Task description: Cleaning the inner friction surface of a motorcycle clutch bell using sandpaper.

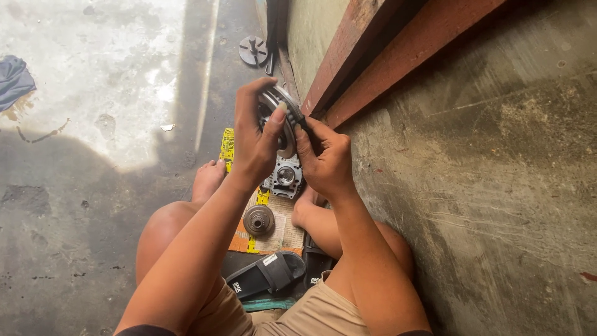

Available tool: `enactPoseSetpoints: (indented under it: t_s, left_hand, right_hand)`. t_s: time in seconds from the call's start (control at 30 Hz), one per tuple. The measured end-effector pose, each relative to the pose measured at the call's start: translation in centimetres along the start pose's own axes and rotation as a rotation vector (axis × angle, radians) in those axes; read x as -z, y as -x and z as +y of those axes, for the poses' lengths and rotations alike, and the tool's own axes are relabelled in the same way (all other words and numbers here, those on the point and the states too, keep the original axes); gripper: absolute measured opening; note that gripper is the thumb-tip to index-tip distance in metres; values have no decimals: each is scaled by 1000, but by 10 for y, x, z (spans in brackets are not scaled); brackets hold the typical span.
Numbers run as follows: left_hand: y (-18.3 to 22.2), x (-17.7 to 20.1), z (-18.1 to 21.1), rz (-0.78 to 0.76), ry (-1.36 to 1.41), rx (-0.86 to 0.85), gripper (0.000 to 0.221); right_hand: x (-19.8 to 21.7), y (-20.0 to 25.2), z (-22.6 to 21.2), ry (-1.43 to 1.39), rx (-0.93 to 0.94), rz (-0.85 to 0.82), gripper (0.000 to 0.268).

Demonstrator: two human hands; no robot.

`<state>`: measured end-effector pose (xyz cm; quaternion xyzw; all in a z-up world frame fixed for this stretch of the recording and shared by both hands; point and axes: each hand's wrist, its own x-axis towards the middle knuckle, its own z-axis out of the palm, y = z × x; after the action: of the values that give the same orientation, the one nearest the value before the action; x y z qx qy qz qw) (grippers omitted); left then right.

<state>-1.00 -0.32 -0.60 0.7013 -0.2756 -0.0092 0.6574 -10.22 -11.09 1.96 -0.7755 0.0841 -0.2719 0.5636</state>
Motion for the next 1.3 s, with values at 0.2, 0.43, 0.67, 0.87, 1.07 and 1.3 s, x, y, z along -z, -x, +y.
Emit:
enactPoseSetpoints:
  t_s: [0.2, 0.43, 0.67, 0.87, 1.07, 1.3]
  left_hand:
    - [-4, 4, 10, 3, -208, -265, 43]
    - [-9, 9, 22, -87, -318, -490, 38]
    - [-8, 0, 10, 14, -229, -284, 38]
    - [-20, -8, 16, 52, 140, 700, 83]
    - [-19, 1, 21, 145, 595, 875, 110]
    - [-9, 5, 9, 259, 204, 223, 46]
  right_hand:
    - [-4, 5, -2, -57, -53, -30, 23]
    - [6, 4, 0, -93, -80, -91, 26]
    - [2, -1, 14, -92, -110, -53, 30]
    - [-15, -2, 17, 35, -3, 92, 29]
    - [-22, 3, 3, 180, 164, 94, 22]
    - [-26, 6, 11, -29, 63, 65, 18]
